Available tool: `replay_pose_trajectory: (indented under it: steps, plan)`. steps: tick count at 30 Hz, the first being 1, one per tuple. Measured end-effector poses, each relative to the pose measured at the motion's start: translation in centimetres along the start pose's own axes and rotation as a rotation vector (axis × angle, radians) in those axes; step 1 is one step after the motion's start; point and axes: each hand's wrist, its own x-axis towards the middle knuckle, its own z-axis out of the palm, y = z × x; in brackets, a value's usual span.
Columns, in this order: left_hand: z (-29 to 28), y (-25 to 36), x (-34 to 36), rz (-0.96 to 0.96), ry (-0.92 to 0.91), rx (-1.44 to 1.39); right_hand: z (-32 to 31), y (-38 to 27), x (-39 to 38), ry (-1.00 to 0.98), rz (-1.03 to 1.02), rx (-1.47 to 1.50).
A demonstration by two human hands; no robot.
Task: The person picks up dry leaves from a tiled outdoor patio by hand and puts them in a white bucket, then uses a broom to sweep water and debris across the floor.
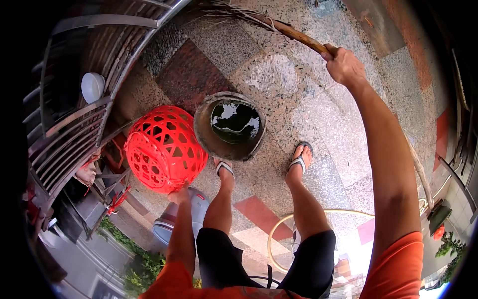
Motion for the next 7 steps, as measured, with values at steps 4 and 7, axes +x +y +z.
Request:
replay_pose_trajectory:
  steps: [4, 7]
  plan:
    - [-1.0, 3.0, -2.0, 0.466, 0.049, 0.063, -1.4, 2.9, -6.5, 0.098, 0.141, 0.008]
    - [-3.4, 9.8, -8.9, 0.550, -0.425, -0.530, -0.2, 2.4, -15.5, 0.113, 0.066, 0.027]
